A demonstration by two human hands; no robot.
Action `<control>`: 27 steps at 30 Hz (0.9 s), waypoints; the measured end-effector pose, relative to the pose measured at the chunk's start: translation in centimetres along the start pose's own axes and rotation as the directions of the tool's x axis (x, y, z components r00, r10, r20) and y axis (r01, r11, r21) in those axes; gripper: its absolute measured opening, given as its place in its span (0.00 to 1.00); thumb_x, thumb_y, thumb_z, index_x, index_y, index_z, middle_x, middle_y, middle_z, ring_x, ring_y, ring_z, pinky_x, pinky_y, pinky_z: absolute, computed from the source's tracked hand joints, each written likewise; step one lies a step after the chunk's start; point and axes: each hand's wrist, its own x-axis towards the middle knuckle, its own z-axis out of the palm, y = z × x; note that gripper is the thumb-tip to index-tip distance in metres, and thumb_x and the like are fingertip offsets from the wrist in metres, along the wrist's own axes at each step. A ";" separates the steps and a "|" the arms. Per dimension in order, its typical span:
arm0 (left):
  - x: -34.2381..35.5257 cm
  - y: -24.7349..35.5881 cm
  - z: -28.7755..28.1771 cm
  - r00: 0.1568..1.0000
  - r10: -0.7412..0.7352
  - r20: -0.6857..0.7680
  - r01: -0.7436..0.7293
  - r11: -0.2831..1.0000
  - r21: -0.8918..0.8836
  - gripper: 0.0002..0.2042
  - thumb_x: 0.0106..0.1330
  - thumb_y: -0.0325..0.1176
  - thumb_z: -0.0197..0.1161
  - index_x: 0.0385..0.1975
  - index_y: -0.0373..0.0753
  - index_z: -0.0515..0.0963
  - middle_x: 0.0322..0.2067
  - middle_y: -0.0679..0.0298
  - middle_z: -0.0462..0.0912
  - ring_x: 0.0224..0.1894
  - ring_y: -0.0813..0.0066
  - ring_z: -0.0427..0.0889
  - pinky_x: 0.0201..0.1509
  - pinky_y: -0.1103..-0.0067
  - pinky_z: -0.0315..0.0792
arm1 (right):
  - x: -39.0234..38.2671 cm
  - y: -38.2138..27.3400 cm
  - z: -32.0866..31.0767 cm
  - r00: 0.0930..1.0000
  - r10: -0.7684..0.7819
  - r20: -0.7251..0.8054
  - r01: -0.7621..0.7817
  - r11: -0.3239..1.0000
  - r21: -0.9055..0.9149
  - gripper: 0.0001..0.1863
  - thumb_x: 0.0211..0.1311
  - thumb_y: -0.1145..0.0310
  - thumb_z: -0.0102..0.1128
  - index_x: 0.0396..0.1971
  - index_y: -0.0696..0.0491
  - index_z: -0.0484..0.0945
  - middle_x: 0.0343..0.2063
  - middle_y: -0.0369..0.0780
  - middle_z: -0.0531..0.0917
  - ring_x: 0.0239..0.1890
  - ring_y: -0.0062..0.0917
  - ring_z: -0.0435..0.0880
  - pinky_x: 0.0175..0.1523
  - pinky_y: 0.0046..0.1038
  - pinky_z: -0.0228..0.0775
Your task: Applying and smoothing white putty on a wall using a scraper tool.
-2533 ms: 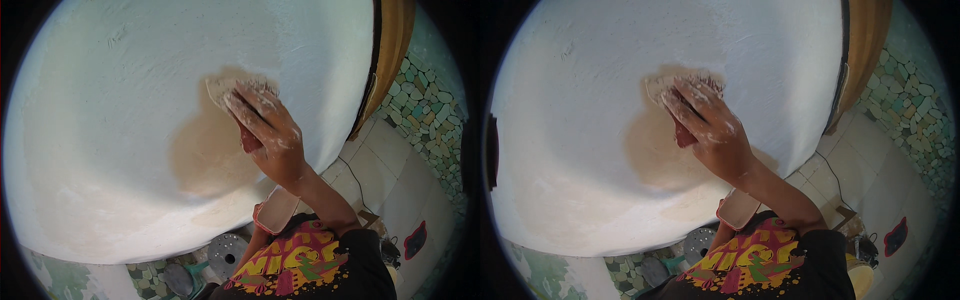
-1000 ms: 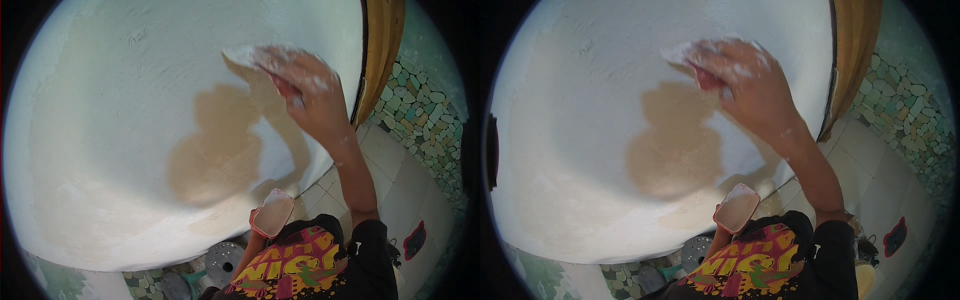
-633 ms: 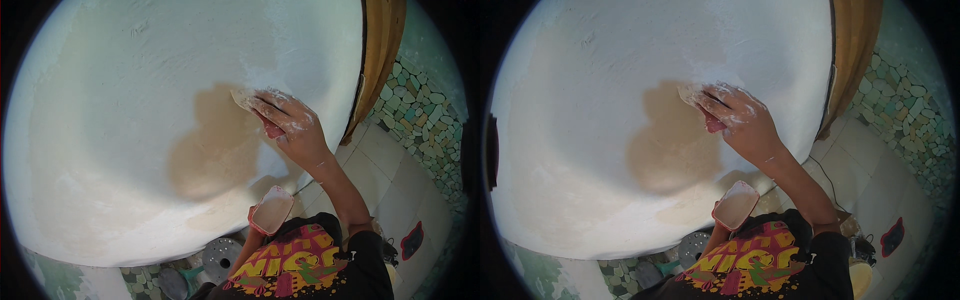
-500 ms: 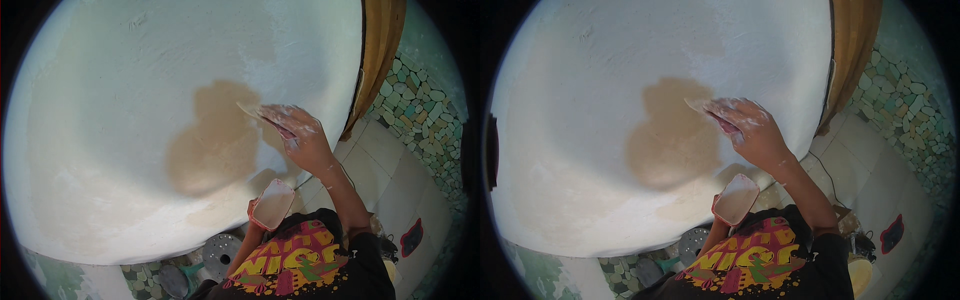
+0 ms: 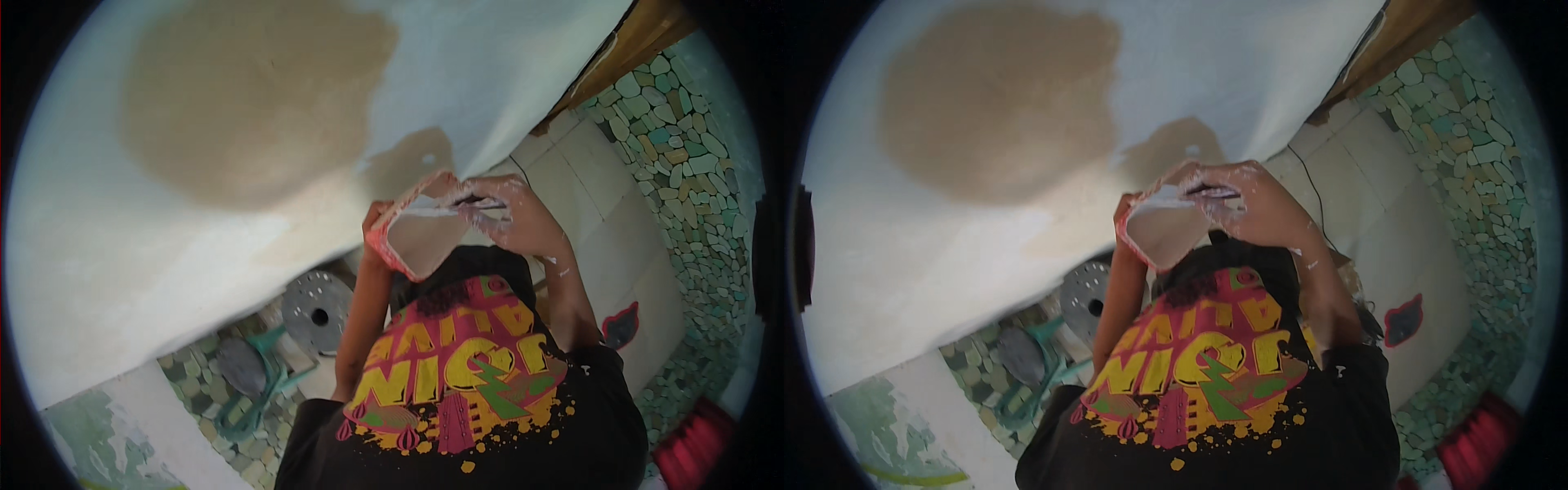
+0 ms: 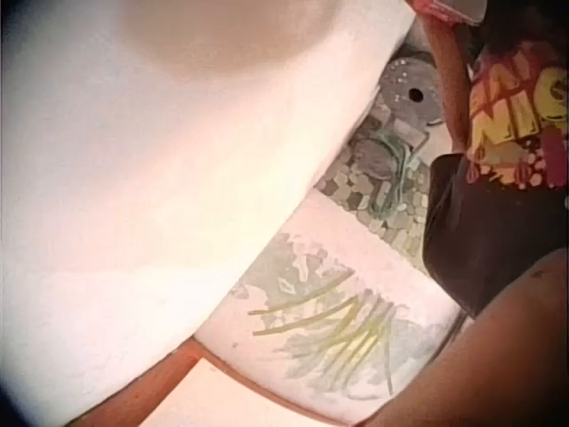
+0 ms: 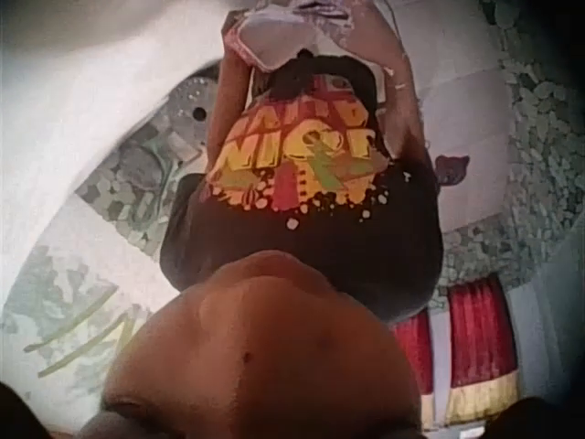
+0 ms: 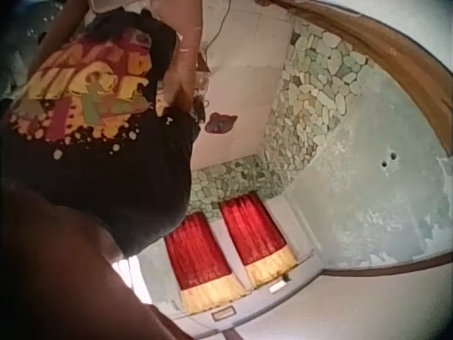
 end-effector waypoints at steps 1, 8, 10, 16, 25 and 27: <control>0.2 0.1 -0.3 1.000 -0.002 0.001 0.002 1.000 -0.011 0.26 0.67 0.46 0.52 0.58 0.34 0.76 0.51 0.48 0.84 0.53 0.47 0.83 0.64 0.57 0.75 | 0.2 0.5 0.2 0.996 0.092 -0.021 -0.089 0.988 0.124 0.10 0.61 0.80 0.67 0.43 0.58 0.83 0.39 0.41 0.87 0.43 0.25 0.88 0.49 0.30 0.80; -1.2 -1.4 -1.1 0.967 0.237 -0.091 -0.143 0.804 0.577 0.23 0.69 0.43 0.51 0.56 0.33 0.78 0.52 0.49 0.84 0.54 0.50 0.83 0.63 0.58 0.75 | -1.1 4.7 2.2 0.943 0.317 -0.104 -0.190 0.766 0.614 0.16 0.61 0.76 0.71 0.47 0.62 0.79 0.39 0.37 0.86 0.45 0.21 0.85 0.51 0.27 0.78; -1.8 -2.1 0.0 0.962 0.243 -0.125 -0.134 0.819 0.558 0.22 0.72 0.42 0.51 0.58 0.34 0.77 0.54 0.50 0.83 0.54 0.52 0.83 0.65 0.59 0.75 | -2.1 5.1 2.2 0.918 0.386 -0.086 -0.227 0.692 0.685 0.17 0.61 0.75 0.72 0.48 0.62 0.79 0.39 0.37 0.86 0.44 0.21 0.85 0.51 0.27 0.77; -3.0 -2.8 -1.6 0.935 0.273 -0.229 -0.200 0.934 0.296 0.14 0.74 0.38 0.53 0.48 0.35 0.80 0.48 0.54 0.85 0.51 0.55 0.85 0.59 0.64 0.80 | -3.4 3.6 2.7 0.954 0.267 -0.133 -0.159 0.832 0.532 0.12 0.62 0.77 0.69 0.45 0.61 0.85 0.40 0.39 0.89 0.43 0.21 0.87 0.53 0.26 0.78; -3.5 0.2 0.1 0.956 0.024 -0.293 0.017 0.990 0.137 0.11 0.70 0.39 0.55 0.38 0.39 0.79 0.37 0.57 0.86 0.37 0.64 0.85 0.46 0.71 0.80 | -1.2 0.1 2.8 0.992 0.016 0.125 0.002 0.990 -0.142 0.13 0.55 0.78 0.70 0.43 0.59 0.85 0.42 0.45 0.89 0.48 0.35 0.88 0.55 0.32 0.78; -3.8 0.3 -0.2 0.951 0.052 -0.303 -0.007 0.989 0.148 0.11 0.70 0.40 0.55 0.39 0.39 0.79 0.38 0.57 0.86 0.38 0.64 0.85 0.48 0.71 0.80 | -0.8 0.1 2.8 0.990 -0.043 0.133 0.085 0.938 -0.335 0.16 0.52 0.77 0.71 0.43 0.55 0.86 0.43 0.42 0.89 0.47 0.38 0.87 0.56 0.34 0.78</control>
